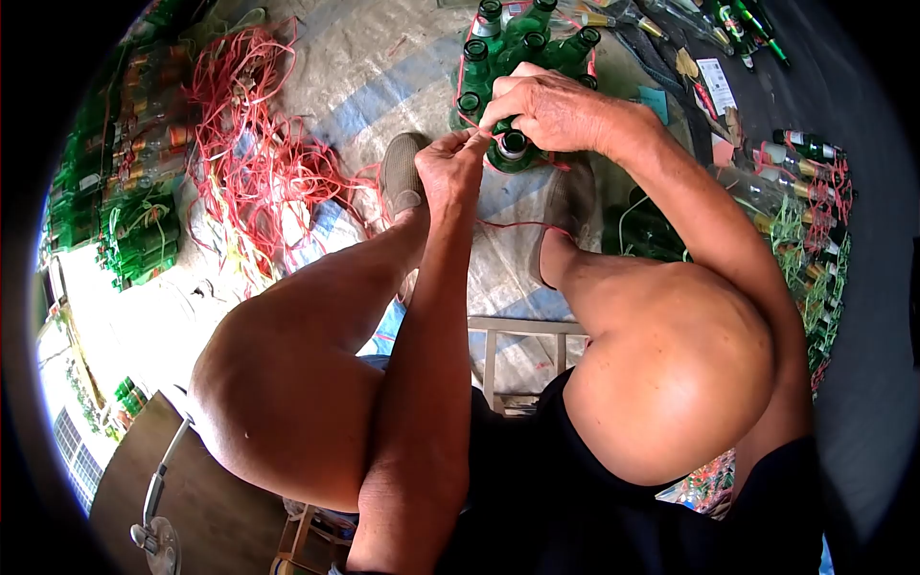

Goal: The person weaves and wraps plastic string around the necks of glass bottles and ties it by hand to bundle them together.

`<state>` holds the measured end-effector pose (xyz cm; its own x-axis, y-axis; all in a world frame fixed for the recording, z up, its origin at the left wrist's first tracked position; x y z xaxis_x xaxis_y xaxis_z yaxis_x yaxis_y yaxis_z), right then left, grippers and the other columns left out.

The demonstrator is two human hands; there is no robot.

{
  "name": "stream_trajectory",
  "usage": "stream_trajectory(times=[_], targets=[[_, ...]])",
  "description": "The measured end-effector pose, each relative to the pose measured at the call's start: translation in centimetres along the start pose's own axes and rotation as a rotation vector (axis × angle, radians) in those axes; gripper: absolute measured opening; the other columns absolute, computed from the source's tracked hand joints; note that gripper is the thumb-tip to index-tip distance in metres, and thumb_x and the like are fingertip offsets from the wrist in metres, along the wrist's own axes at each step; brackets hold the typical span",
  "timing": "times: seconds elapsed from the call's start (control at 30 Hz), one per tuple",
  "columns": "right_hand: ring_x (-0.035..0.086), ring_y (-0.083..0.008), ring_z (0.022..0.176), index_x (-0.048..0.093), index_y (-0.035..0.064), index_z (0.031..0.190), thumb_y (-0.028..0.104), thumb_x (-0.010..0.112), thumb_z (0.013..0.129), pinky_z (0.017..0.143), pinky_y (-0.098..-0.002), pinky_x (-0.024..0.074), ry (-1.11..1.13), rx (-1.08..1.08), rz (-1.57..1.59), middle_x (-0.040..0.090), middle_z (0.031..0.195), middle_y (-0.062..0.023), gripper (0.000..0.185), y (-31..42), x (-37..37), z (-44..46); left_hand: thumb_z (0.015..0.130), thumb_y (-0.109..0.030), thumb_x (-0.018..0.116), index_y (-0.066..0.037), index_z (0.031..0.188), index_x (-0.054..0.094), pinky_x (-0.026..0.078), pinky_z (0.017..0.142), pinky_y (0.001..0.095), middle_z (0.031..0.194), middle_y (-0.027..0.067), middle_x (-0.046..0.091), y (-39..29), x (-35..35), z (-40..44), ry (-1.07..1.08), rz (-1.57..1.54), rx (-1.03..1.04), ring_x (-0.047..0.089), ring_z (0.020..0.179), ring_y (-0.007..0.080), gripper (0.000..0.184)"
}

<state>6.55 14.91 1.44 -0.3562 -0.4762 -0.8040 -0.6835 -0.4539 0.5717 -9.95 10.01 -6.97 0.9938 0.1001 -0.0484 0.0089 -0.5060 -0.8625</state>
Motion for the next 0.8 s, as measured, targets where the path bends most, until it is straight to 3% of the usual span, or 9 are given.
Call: stream_trajectory(times=[0.13, 0.33, 0.63, 0.73, 0.8], targets=[[0.057, -0.0292, 0.111, 0.078, 0.0233, 0.113, -0.006, 0.058, 0.081, 0.099, -0.0391, 0.0477, 0.132, 0.044, -0.093, 0.065, 0.106, -0.0035, 0.048, 0.4, -0.3, 0.7, 0.085, -0.024, 0.088, 0.006, 0.103, 0.078, 0.043, 0.066, 0.0265, 0.085, 0.0016, 0.070, 0.6, -0.2, 0.1, -0.043, 0.028, -0.045, 0.055, 0.072, 0.0092, 0.036], [0.056, -0.0288, 0.112, 0.077, 0.0235, 0.113, -0.005, 0.062, 0.082, 0.096, -0.0399, 0.0483, 0.185, 0.061, -0.193, 0.063, 0.107, -0.0042, 0.044, 1.3, -0.8, 0.8, 0.083, -0.026, 0.090, 0.006, 0.095, 0.077, 0.038, 0.059, 0.0259, 0.075, -0.0023, 0.064, 0.8, 0.2, 0.4, -0.109, 0.038, 0.003, 0.049, 0.064, 0.0083, 0.036], [0.059, -0.0303, 0.103, 0.069, 0.0080, 0.095, -0.002, 0.065, 0.079, 0.090, -0.0424, 0.0499, 0.068, -0.078, -0.315, 0.059, 0.101, -0.0087, 0.019, 1.5, -1.3, 0.8, 0.083, -0.029, 0.091, 0.006, 0.091, 0.077, 0.037, 0.057, 0.0264, 0.073, -0.0025, 0.063, 0.6, 0.6, 0.0, -0.121, 0.011, 0.025, 0.047, 0.062, 0.0079, 0.038], [0.058, -0.0299, 0.101, 0.064, 0.0049, 0.086, 0.000, 0.067, 0.078, 0.087, -0.0416, 0.0497, 0.031, -0.101, -0.344, 0.058, 0.098, -0.0084, 0.010, 1.3, -1.5, 0.8, 0.085, -0.028, 0.086, 0.009, 0.093, 0.077, 0.049, 0.060, 0.0301, 0.069, 0.0049, 0.069, 0.7, 0.5, 0.3, -0.107, 0.072, 0.053, 0.056, 0.063, 0.0097, 0.038], [0.058, -0.0298, 0.098, 0.061, 0.0043, 0.081, 0.002, 0.068, 0.077, 0.086, -0.0420, 0.0491, 0.034, -0.094, -0.298, 0.057, 0.097, -0.0082, 0.009, 1.1, -2.2, 0.8, 0.086, -0.027, 0.085, 0.009, 0.092, 0.077, 0.048, 0.059, 0.0303, 0.069, 0.0045, 0.068, 0.6, 0.5, 0.3, -0.091, 0.058, 0.062, 0.056, 0.063, 0.0099, 0.038]])
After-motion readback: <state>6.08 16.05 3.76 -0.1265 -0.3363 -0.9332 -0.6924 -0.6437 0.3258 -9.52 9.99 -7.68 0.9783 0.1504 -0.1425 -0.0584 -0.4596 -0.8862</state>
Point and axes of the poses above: each hand's wrist, its own z-axis towards the middle knuckle, its own x-axis out of the palm, y = z × x, the point moved 4 cm from there along z, towards the middle knuckle
